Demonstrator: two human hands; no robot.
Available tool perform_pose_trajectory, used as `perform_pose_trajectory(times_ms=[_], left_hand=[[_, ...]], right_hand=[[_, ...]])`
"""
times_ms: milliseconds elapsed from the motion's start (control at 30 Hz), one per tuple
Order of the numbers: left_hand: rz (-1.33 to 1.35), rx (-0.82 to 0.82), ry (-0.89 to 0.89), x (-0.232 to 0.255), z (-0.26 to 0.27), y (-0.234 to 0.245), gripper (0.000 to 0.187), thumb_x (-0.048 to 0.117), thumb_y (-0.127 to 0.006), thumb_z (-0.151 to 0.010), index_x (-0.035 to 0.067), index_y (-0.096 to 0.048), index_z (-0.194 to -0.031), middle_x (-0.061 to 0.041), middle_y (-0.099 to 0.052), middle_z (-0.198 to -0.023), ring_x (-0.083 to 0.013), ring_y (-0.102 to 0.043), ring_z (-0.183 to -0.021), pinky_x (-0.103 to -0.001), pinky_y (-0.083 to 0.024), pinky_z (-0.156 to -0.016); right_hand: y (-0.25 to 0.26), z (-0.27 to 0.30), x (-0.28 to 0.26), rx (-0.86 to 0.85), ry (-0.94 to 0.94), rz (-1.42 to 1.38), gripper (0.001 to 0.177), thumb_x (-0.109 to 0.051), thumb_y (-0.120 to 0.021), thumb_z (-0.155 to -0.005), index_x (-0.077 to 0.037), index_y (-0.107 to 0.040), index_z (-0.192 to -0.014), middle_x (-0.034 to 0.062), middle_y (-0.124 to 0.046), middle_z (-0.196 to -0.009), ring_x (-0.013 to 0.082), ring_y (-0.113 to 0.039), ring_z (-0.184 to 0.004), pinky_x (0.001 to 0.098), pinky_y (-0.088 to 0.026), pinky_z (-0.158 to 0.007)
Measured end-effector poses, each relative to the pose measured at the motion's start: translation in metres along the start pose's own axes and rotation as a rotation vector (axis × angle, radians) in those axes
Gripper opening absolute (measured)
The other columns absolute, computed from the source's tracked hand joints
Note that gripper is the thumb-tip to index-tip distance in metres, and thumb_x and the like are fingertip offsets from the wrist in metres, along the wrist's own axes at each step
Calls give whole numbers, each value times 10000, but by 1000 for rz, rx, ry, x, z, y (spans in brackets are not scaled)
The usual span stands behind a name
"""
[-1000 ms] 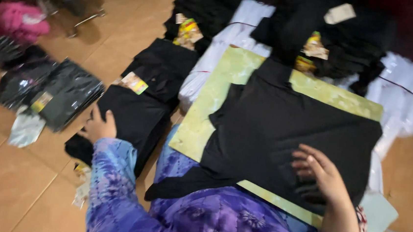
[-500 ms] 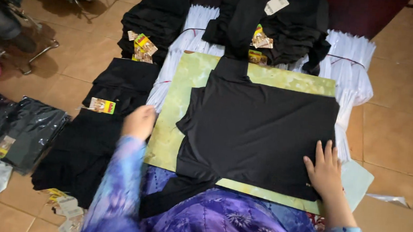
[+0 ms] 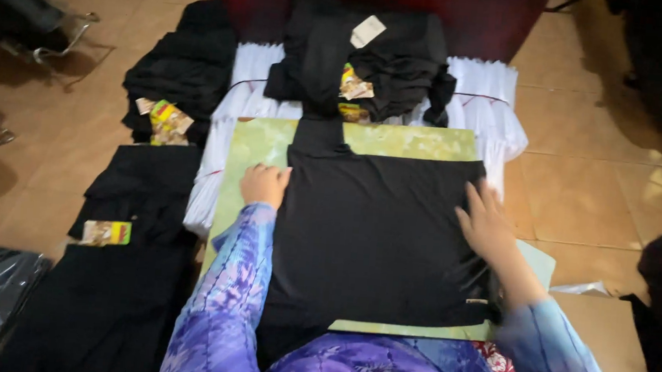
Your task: Folding a black garment over a cardboard template to ensure uniform size and shape.
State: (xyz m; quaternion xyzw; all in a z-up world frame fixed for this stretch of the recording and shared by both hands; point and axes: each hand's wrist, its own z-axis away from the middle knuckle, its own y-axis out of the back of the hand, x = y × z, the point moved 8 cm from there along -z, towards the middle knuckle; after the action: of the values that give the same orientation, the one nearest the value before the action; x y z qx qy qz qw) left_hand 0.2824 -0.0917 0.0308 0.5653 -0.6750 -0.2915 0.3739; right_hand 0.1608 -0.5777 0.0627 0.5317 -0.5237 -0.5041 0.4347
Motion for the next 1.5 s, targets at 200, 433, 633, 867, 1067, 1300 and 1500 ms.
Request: perform_pose_trajectory(times_ms=[200, 433, 633, 867, 1067, 1300, 1500], left_hand=[[-122, 118, 178, -50, -4, 9, 360, 571, -705, -856, 238, -735, -721, -26, -656, -671, -272, -680, -727, -405, -573, -619], [-106, -70, 423, -73, -8, -7, 366, 623, -639, -919, 271, -739, -920, -18, -677, -1055, -275, -611, -1024, -452, -524, -811], [135, -10, 273, -19, 14, 70, 326, 386, -662, -958, 188, -641, -1216, -187, -587, -1286, -423, -587, -1128, -572, -520, -887], [-26, -572, -185, 53, 145, 77, 796, 606, -503, -962, 193, -304, -1613, -224, -301, -1645, -406, -292, -1513, -602, -228, -1190], [-28, -565, -160, 40, 159, 82, 772, 668, -462, -943, 350, -268, -1620, -145, -263, -1680, -337, -260, -1543, -640, -233, -1184], [92, -271, -163, 17, 159, 112, 720, 550, -587, -900, 362, -410, -1572, -147, -410, -1614, -408, -401, -1458, -680, -375, -1039], [210, -252, 15, -26, 172, 93, 640, 384, -594, -926, 193, -481, -1526, -244, -430, -1570, -515, -365, -1442, -747, -246, -1099]], right_hand=[[-23, -83, -19, -21, 46, -15, 698, -509, -455, -1039, -145, -357, -1627, 227, -297, -1676, 412, -273, -1552, 601, -325, -1182], [-26, -91, -8, -59, -30, -23, 784, -632, -374, -1028, -154, -314, -1646, 196, -271, -1692, 374, -221, -1572, 574, -265, -1227], [40, 11, -57, 26, 37, 61, 799, -530, -525, -981, -63, -359, -1609, 275, -291, -1660, 419, -295, -1530, 598, -356, -1151], [-29, 148, -33, -82, -29, 153, 888, -680, -455, -939, -148, -297, -1632, 232, -276, -1671, 390, -258, -1555, 571, -307, -1188], [-40, 178, -10, -207, -62, 60, 946, -720, -507, -910, -200, -236, -1652, 205, -187, -1705, 386, -181, -1576, 531, -231, -1228], [-29, 192, 173, 396, -559, -414, 656, -304, -800, -942, -76, -550, -1503, 196, -587, -1360, 376, -519, -1340, 495, -414, -1104], [-127, 299, 291, 228, -1066, -237, 829, -406, -751, -868, 55, -436, -1480, 353, -433, -1452, 536, -319, -1355, 628, -205, -1123]])
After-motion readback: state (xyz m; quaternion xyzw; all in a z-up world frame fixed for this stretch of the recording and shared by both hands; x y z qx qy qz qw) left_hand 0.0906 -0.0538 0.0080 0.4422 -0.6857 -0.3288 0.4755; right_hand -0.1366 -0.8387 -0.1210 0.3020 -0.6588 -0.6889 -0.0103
